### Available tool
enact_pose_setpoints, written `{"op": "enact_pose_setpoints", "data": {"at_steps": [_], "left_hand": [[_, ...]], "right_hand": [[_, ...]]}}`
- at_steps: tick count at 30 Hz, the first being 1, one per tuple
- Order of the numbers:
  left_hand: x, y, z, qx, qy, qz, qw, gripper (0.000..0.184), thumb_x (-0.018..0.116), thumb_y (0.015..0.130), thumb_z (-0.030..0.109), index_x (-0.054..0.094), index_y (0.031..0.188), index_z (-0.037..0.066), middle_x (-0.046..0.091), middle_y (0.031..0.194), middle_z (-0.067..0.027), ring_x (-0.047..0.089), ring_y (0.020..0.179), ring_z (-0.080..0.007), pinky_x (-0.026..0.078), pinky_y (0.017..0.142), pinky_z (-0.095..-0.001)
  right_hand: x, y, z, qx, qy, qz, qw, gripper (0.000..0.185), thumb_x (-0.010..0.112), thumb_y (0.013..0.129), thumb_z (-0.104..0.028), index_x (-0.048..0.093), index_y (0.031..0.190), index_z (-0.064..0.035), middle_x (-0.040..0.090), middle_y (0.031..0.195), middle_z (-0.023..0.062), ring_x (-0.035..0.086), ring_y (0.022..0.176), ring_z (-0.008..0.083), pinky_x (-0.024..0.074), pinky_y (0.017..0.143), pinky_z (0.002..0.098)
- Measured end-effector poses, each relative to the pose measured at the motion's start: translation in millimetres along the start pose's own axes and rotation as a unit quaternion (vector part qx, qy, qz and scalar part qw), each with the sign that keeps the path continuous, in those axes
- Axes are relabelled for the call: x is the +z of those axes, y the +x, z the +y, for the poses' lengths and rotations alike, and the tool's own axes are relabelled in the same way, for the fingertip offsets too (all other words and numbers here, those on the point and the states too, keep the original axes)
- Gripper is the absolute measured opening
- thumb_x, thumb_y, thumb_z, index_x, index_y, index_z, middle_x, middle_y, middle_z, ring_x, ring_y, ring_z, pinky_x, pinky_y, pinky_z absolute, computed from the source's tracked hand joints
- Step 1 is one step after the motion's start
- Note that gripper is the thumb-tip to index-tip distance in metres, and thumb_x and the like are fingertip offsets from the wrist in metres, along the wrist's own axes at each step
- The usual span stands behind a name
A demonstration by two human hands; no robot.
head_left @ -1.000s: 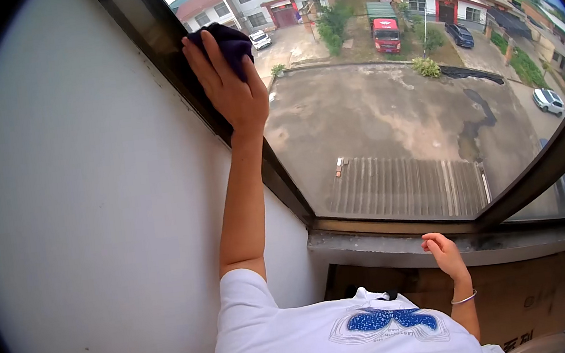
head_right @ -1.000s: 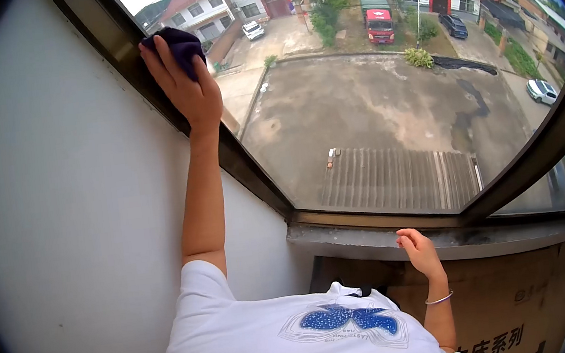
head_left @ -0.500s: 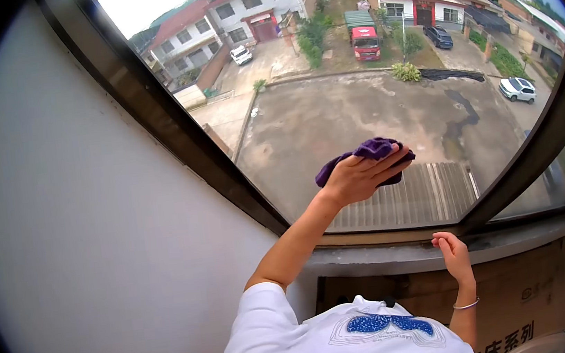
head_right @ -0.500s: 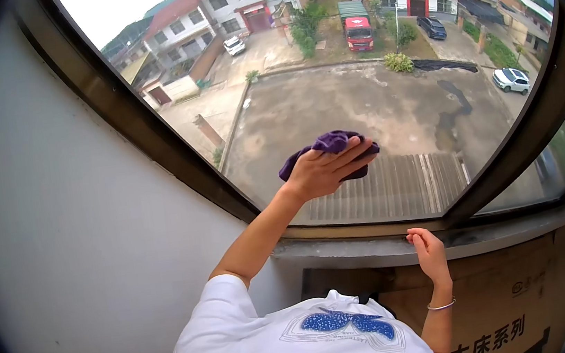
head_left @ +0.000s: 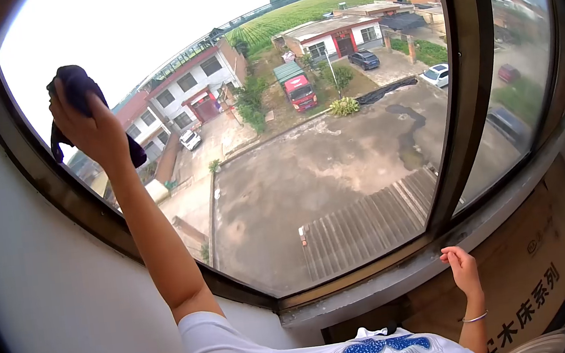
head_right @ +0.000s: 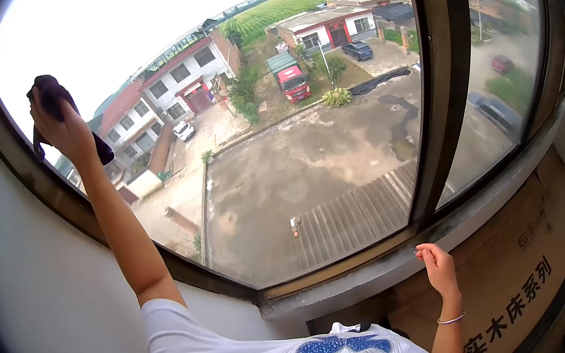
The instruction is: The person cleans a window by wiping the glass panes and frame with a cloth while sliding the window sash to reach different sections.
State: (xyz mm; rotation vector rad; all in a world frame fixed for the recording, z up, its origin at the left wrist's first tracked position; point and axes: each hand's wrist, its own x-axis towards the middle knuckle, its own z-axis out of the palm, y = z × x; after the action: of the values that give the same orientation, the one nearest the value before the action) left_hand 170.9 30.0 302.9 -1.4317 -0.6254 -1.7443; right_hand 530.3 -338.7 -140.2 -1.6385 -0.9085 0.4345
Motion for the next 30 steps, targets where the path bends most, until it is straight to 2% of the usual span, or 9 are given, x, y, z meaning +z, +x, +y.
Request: {"op": "enact_pose_setpoints", "data": {"at_steps": [8, 12, 15, 17, 20, 24, 25, 28, 30], "left_hand": [[-3.7, -228.9, 251.0, 0.313, -0.165, -0.305, 0.884, 0.056, 0.053, 0.08, 0.012, 0.053, 0.133, 0.029, 0.048, 0.141, 0.0046, 0.047, 0.119, -0.0111, 0.039, 0.092, -0.0284], [-40.2, -329.8, 308.5, 0.165, -0.346, -0.472, 0.794, 0.046, 0.062, 0.075, 0.01, 0.058, 0.119, 0.022, 0.058, 0.102, 0.0007, 0.057, 0.094, -0.0189, 0.044, 0.079, -0.0322], [-90.5, -347.7, 340.2, -0.228, -0.464, -0.586, 0.623, 0.035, 0.058, 0.086, 0.01, 0.052, 0.12, 0.013, 0.055, 0.112, -0.013, 0.058, 0.097, -0.0384, 0.049, 0.079, -0.046], [-109.0, -357.3, 345.6, -0.223, -0.538, -0.58, 0.57, 0.038, 0.058, 0.088, 0.015, 0.048, 0.123, 0.003, 0.052, 0.11, -0.0196, 0.056, 0.101, -0.0382, 0.047, 0.086, -0.0401], [-125.6, -321.7, 339.8, -0.077, -0.681, -0.668, 0.29, 0.048, 0.056, 0.092, 0.014, 0.042, 0.137, 0.005, 0.053, 0.124, -0.0194, 0.055, 0.111, -0.0339, 0.047, 0.091, -0.038], [-104.1, -224.9, 318.5, -0.083, -0.612, -0.593, 0.517, 0.066, 0.05, 0.093, 0.012, 0.015, 0.149, 0.011, 0.068, 0.101, -0.0126, 0.068, 0.074, -0.0291, 0.053, 0.068, -0.0409], [-94.8, -194.7, 311.6, -0.19, -0.623, -0.618, 0.44, 0.071, 0.046, 0.094, 0.008, 0.004, 0.151, 0.015, 0.069, 0.096, -0.0118, 0.065, 0.057, -0.0247, 0.052, 0.061, -0.0386], [-64.9, -127.8, 298.0, -0.212, -0.623, -0.491, 0.571, 0.067, 0.041, 0.097, 0.008, 0.001, 0.151, 0.01, 0.071, 0.076, -0.0062, 0.062, 0.057, -0.0225, 0.05, 0.067, -0.0357], [-53.7, -93.6, 295.2, -0.224, -0.607, -0.467, 0.603, 0.063, 0.04, 0.099, 0.009, 0.006, 0.151, 0.007, 0.07, 0.077, -0.0071, 0.039, 0.04, -0.0047, 0.034, 0.038, -0.0229]], "right_hand": [[17.4, -23.7, -14.8, -0.017, 0.041, -0.012, 0.999, 0.019, 0.05, 0.096, -0.011, 0.064, 0.102, 0.002, 0.069, 0.084, 0.0093, 0.066, 0.081, 0.0154, 0.0515, 0.074, 0.0266], [13.5, -34.5, -23.6, -0.032, 0.099, -0.018, 0.994, 0.018, 0.051, 0.096, -0.009, 0.064, 0.104, 0.0016, 0.066, 0.096, 0.008, 0.065, 0.087, 0.0154, 0.0511, 0.078, 0.0273], [14.7, -47.0, -13.9, -0.029, 0.169, 0.004, 0.985, 0.042, 0.058, 0.093, -0.013, 0.045, 0.132, -0.0037, 0.05, 0.127, 0.0112, 0.055, 0.111, 0.0207, 0.0498, 0.086, 0.0293], [18.1, -47.0, -14.7, -0.049, 0.196, 0.039, 0.979, 0.077, 0.065, 0.09, -0.016, 0.017, 0.15, -0.0105, 0.032, 0.144, 0.013, 0.044, 0.125, 0.0243, 0.048, 0.093, 0.0327], [31.7, -41.2, -24.3, -0.037, 0.302, 0.009, 0.953, 0.07, 0.062, 0.091, -0.01, 0.023, 0.148, -0.0108, 0.042, 0.138, 0.0115, 0.047, 0.12, 0.0229, 0.0477, 0.093, 0.0333], [35.9, -42.1, -37.2, 0.08, 0.41, 0.033, 0.908, 0.047, 0.049, 0.094, -0.006, 0.036, 0.138, -0.0099, 0.058, 0.108, 0.0125, 0.064, 0.08, 0.0192, 0.0566, 0.059, 0.0312], [35.9, -38.3, -41.0, 0.119, 0.396, 0.068, 0.908, 0.038, 0.047, 0.096, -0.013, 0.039, 0.133, -0.0099, 0.06, 0.102, 0.0121, 0.063, 0.074, 0.0195, 0.0557, 0.059, 0.0305], [30.1, -38.7, -22.8, 0.235, 0.5, 0.085, 0.829, 0.034, 0.039, 0.1, -0.03, 0.052, 0.118, -0.0045, 0.064, 0.096, 0.0166, 0.065, 0.068, 0.0228, 0.0554, 0.06, 0.0333], [31.5, -44.3, -10.5, 0.258, 0.516, 0.073, 0.814, 0.04, 0.038, 0.1, -0.034, 0.056, 0.114, -0.0009, 0.064, 0.1, 0.0186, 0.065, 0.075, 0.0249, 0.0558, 0.066, 0.0353]]}}
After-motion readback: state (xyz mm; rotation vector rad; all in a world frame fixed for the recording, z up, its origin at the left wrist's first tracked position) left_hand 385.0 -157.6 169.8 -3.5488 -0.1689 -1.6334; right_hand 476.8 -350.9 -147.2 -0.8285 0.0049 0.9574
